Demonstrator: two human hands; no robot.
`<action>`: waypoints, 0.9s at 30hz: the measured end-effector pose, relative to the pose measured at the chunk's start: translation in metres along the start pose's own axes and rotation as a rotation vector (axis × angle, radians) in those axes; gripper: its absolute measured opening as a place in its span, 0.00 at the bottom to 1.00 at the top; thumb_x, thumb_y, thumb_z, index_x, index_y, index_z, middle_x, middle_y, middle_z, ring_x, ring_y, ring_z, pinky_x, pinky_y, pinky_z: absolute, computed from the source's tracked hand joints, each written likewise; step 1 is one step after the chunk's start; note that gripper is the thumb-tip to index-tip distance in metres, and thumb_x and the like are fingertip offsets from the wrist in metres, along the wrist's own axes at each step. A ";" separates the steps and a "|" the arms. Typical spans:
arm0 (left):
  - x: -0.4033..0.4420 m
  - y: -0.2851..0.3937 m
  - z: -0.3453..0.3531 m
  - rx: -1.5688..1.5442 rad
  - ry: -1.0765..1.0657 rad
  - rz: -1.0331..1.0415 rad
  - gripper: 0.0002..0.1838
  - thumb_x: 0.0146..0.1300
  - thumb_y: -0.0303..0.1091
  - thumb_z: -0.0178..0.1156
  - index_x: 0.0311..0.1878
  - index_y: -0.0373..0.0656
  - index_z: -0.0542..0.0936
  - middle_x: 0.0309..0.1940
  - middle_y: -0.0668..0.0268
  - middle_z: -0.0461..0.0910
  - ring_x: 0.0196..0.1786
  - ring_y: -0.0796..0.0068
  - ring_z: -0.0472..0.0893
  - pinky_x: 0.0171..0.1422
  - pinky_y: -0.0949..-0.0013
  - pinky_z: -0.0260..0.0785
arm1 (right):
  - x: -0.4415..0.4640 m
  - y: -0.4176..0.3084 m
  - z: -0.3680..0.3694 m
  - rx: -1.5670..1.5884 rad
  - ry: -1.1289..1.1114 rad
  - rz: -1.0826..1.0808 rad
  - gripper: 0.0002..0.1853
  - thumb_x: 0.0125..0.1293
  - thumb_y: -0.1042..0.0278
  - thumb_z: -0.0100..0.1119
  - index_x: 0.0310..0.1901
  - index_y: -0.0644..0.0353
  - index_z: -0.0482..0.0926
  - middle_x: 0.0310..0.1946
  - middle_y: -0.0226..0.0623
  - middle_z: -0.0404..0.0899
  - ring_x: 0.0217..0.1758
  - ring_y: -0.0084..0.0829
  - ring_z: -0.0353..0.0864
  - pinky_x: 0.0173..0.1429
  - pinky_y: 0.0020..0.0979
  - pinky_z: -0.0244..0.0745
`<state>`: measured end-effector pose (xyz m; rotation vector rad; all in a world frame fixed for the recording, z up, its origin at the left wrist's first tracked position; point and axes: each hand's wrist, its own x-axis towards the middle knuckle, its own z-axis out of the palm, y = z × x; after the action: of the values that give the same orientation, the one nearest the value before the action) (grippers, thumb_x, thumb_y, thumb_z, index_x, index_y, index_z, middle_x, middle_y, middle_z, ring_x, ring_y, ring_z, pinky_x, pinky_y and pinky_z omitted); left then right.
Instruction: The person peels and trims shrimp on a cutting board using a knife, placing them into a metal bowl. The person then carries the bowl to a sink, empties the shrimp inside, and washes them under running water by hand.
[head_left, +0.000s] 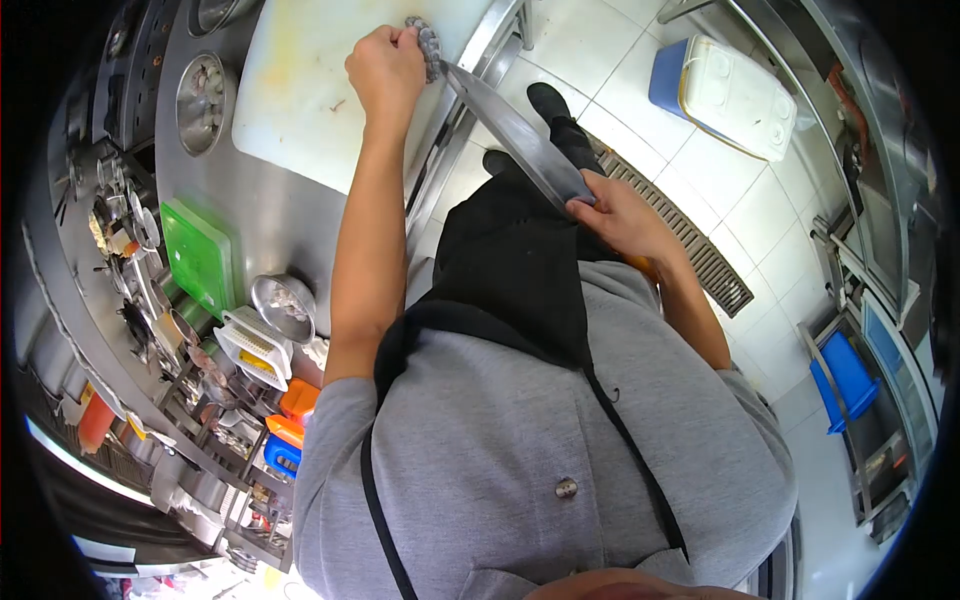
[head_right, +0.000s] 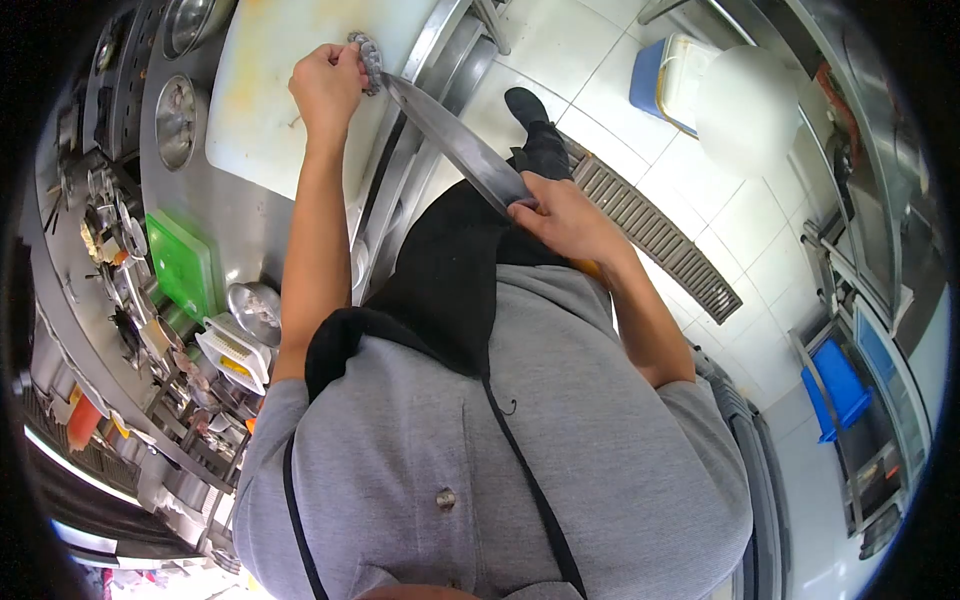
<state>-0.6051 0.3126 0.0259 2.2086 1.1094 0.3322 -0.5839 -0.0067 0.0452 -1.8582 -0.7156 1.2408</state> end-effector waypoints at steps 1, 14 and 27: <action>0.002 -0.002 -0.001 0.057 -0.012 0.033 0.12 0.66 0.35 0.63 0.32 0.35 0.85 0.21 0.60 0.85 0.24 0.67 0.85 0.37 0.66 0.77 | -0.002 0.002 0.002 0.007 0.002 0.002 0.16 0.70 0.64 0.60 0.33 0.66 0.66 0.18 0.42 0.61 0.23 0.27 0.58 0.29 0.36 0.59; 0.013 0.005 -0.005 0.122 -0.100 0.153 0.35 0.51 0.39 0.69 0.60 0.32 0.70 0.33 0.43 0.84 0.37 0.43 0.85 0.48 0.54 0.79 | -0.012 -0.018 -0.047 0.186 0.062 0.286 0.06 0.73 0.69 0.54 0.44 0.62 0.73 0.19 0.28 0.71 0.15 0.17 0.66 0.19 0.23 0.62; -0.183 -0.195 -0.263 0.142 0.425 -0.673 0.32 0.52 0.44 0.73 0.57 0.34 0.77 0.36 0.53 0.85 0.34 0.64 0.85 0.42 0.64 0.77 | 0.083 -0.082 -0.075 -0.012 -0.158 0.151 0.05 0.72 0.71 0.55 0.43 0.63 0.74 0.18 0.28 0.71 0.14 0.16 0.66 0.19 0.22 0.62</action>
<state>-0.9666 0.3669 0.1126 1.7710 2.0736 0.4400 -0.4860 0.0817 0.0902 -1.8669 -0.6780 1.4964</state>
